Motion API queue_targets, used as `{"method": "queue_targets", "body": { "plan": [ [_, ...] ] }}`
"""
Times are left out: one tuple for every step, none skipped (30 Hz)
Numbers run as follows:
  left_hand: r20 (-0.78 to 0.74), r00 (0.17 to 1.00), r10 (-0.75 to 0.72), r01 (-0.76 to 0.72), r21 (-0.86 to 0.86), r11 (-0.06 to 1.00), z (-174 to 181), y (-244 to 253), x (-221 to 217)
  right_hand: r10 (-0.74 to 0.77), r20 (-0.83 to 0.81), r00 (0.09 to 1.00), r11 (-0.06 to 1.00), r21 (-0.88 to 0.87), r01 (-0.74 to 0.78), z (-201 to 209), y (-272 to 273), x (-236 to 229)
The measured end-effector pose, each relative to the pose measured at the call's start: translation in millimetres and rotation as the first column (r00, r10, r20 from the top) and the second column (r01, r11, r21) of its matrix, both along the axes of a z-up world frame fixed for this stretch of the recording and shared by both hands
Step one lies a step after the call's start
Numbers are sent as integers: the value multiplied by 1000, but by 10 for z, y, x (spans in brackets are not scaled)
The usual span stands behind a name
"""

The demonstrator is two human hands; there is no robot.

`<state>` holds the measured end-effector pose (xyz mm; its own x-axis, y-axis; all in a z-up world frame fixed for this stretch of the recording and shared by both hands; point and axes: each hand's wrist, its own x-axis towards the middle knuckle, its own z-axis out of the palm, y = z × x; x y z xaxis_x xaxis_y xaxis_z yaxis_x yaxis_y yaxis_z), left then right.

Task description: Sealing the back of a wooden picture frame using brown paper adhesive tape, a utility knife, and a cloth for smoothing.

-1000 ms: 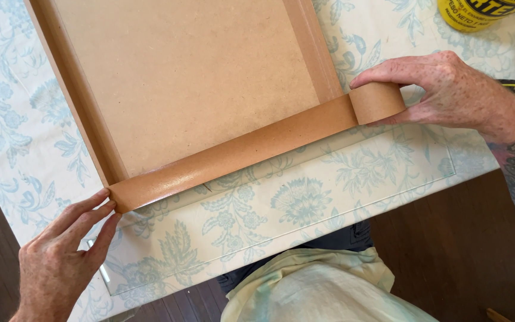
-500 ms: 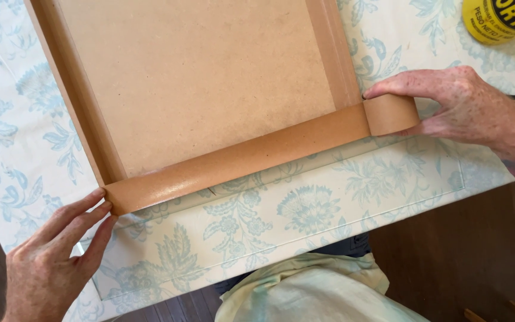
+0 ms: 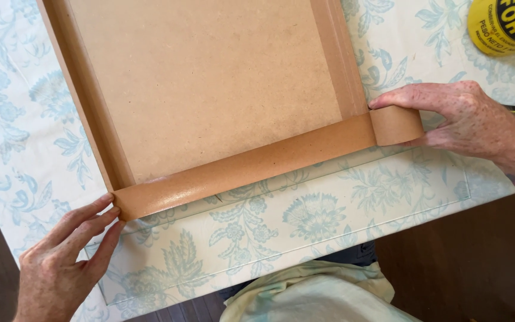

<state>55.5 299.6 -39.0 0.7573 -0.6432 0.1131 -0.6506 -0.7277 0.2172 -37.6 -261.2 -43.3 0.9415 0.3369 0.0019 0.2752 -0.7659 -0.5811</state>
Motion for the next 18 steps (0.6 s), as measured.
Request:
{"method": "queue_targets", "body": {
  "plan": [
    [6,1000,-3,3,4,1000,-5,1,2,-3,6,1000,1000,4,3,-9,1,4],
    [21,1000,0,0,-8,1000,-9,-2,1,10,19,1000,1000,-1,-10,-16,-2,6],
    [36,999,2,-1,-21,1000,-13,-7,1,21,32,999,1000,-7,-21,-23,-6,0],
    [41,999,-3,4,-17,1000,36,-67,55,16,38,999,1000,-4,-16,-20,-8,0],
    [42,997,-68,68,-1,998,101,-109,72,-33,-20,999,999,29,33,-21,3,-4],
    [40,990,-133,132,15,991,173,-151,84,-79,-79,994,995,58,84,-15,14,-12],
    [56,989,-134,133,23,991,186,-163,110,-79,-63,995,994,64,83,-35,16,-12],
    [65,983,-170,166,59,984,206,-181,135,-52,-40,998,995,81,55,-48,13,-12],
    [72,975,-211,204,94,974,222,-209,176,-31,-18,999,995,96,32,-61,5,-29],
    [86,972,-219,210,102,972,245,-219,227,-38,-3,999,994,101,38,-59,13,0],
    [68,972,-223,206,194,959,261,-230,250,-46,-41,998,989,138,52,-55,20,-6],
    [52,973,-224,201,284,938,277,-242,271,-53,-80,995,982,175,66,-51,27,-13],
    [65,970,-232,205,289,935,315,-395,300,-61,-66,996,981,178,72,-81,15,-16],
    [79,962,-261,221,336,915,357,-547,326,-24,-49,999,982,186,32,-108,5,-17],
    [91,953,-289,235,383,893,398,-694,343,15,-33,999,981,193,-8,-133,0,-19],
    [102,950,-297,237,389,890,417,-994,274,7,-20,1000,981,196,-3,-134,21,-14],
    [114,931,-346,298,308,903,421,-1300,199,23,17,1000,981,191,-26,-125,31,-3],
    [131,909,-395,360,226,905,424,-1601,122,39,53,998,982,185,-49,-117,45,9]
  ]
}}
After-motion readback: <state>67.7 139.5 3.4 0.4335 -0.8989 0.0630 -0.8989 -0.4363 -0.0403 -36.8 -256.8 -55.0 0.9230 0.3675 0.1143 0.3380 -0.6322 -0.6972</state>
